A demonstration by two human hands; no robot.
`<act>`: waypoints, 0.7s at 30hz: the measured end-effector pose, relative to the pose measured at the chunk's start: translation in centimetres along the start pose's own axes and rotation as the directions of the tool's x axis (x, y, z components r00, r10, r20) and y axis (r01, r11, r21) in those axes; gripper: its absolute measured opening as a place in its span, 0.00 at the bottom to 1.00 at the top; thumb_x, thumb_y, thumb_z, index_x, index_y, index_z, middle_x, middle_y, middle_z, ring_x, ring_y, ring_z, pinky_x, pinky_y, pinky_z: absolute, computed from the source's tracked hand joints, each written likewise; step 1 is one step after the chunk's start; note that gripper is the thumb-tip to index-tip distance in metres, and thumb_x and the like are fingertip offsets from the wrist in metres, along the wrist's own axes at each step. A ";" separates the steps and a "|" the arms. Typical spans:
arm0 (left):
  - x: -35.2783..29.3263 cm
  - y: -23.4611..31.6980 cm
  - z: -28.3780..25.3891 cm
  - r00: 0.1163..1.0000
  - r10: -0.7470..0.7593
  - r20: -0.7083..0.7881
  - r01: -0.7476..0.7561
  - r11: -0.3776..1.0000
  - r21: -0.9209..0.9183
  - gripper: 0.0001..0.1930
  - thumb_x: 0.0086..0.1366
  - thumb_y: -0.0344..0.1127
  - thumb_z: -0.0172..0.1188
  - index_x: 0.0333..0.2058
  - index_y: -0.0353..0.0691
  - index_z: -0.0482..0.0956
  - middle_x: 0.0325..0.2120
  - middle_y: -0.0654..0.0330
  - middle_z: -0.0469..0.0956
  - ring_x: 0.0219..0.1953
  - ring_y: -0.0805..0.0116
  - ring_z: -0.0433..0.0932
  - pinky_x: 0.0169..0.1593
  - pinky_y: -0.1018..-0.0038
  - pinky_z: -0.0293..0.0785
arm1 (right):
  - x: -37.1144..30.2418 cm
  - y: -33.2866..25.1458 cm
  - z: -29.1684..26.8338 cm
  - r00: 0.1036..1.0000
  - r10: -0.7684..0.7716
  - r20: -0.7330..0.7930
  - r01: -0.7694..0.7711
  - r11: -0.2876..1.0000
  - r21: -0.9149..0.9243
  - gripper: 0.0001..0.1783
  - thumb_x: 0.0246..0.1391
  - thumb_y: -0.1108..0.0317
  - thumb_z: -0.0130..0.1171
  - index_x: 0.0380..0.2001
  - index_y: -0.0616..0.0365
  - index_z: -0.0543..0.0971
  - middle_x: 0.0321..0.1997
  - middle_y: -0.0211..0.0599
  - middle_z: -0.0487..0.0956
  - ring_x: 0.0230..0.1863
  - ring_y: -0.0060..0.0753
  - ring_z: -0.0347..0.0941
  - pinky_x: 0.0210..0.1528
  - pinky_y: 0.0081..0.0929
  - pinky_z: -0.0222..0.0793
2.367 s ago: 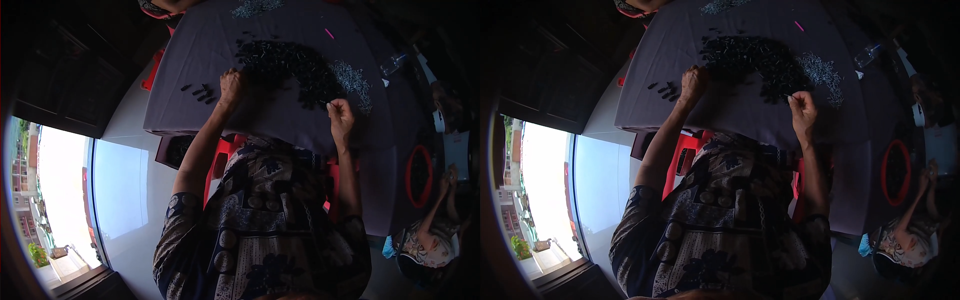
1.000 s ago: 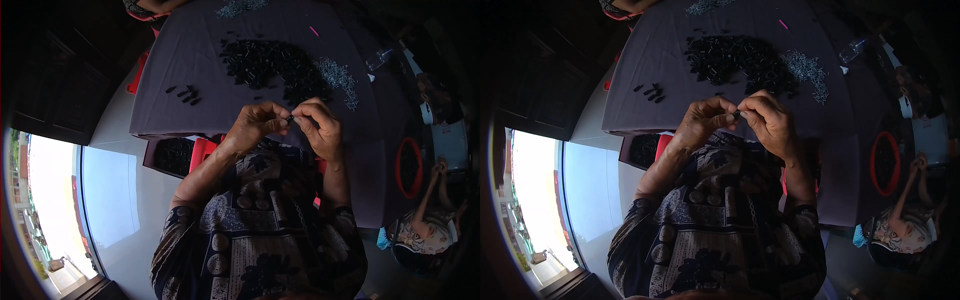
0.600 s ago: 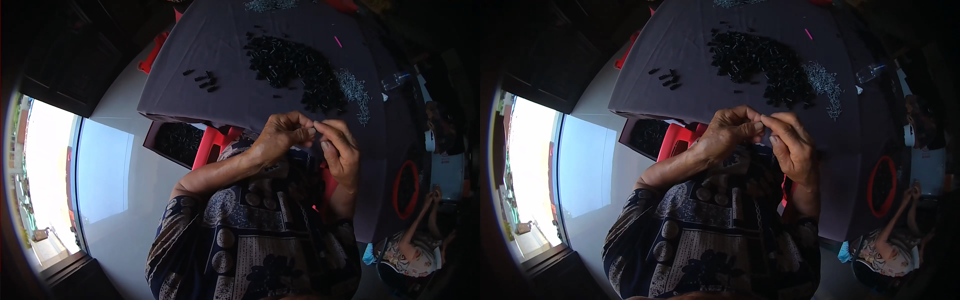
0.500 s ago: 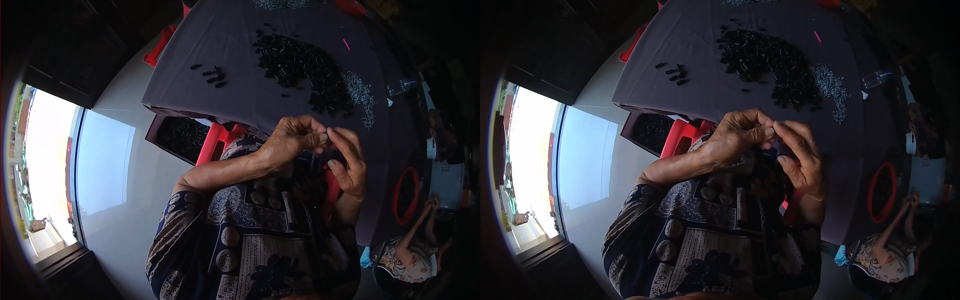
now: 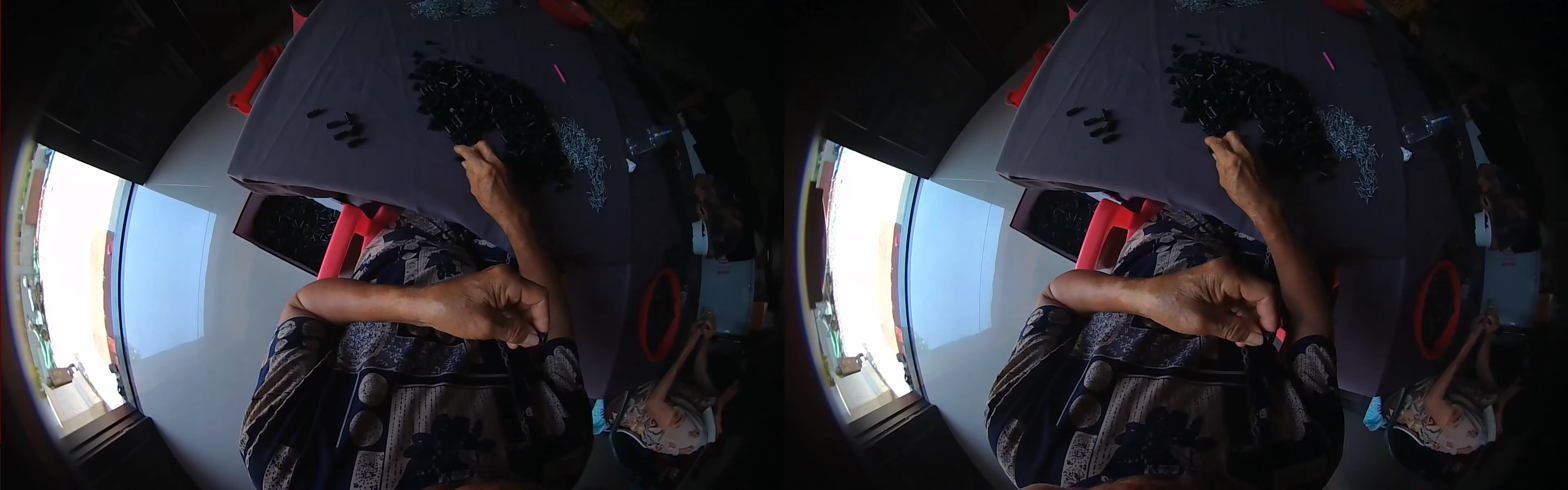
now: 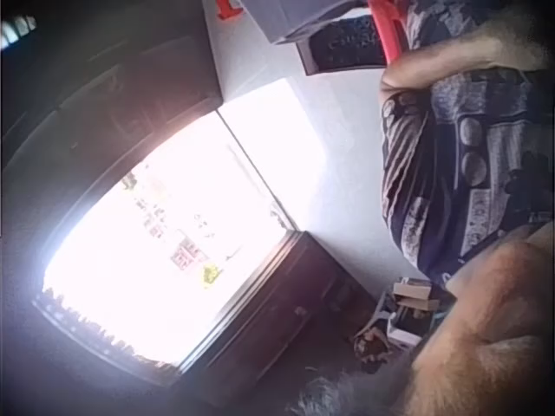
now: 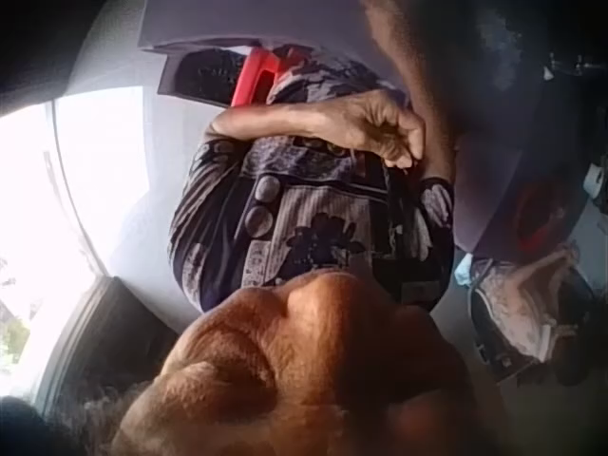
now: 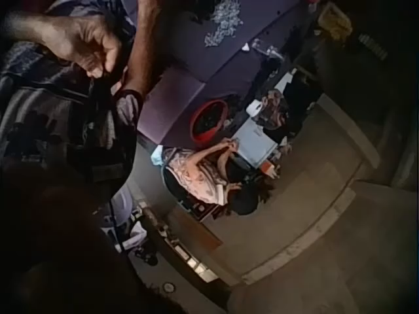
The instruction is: The person assembles small plastic components by hand, joining pins into plastic pieces and setting the assembled parts down on the table.
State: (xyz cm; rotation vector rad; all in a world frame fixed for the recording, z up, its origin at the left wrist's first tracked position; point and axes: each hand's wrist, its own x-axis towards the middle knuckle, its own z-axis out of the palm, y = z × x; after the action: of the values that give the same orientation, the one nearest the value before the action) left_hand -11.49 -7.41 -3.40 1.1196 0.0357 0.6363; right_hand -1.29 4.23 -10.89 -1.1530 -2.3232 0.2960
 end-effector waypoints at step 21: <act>12.6 -0.6 0.4 0.720 0.272 -0.639 -0.016 0.926 0.377 0.07 0.49 0.30 0.53 0.27 0.33 0.68 0.20 0.63 0.70 0.24 0.79 0.69 0.29 0.84 0.67 | -6.6 2.7 -18.7 0.917 0.253 -0.307 0.090 0.621 0.779 0.04 0.43 0.75 0.48 0.26 0.62 0.68 0.23 0.32 0.71 0.20 0.14 0.65 0.22 0.10 0.63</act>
State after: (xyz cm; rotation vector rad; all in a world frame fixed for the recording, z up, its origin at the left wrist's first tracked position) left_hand -0.73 -1.68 -0.16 1.1741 0.7359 1.2055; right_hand 13.99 -0.02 1.28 -0.7536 -1.4847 0.9249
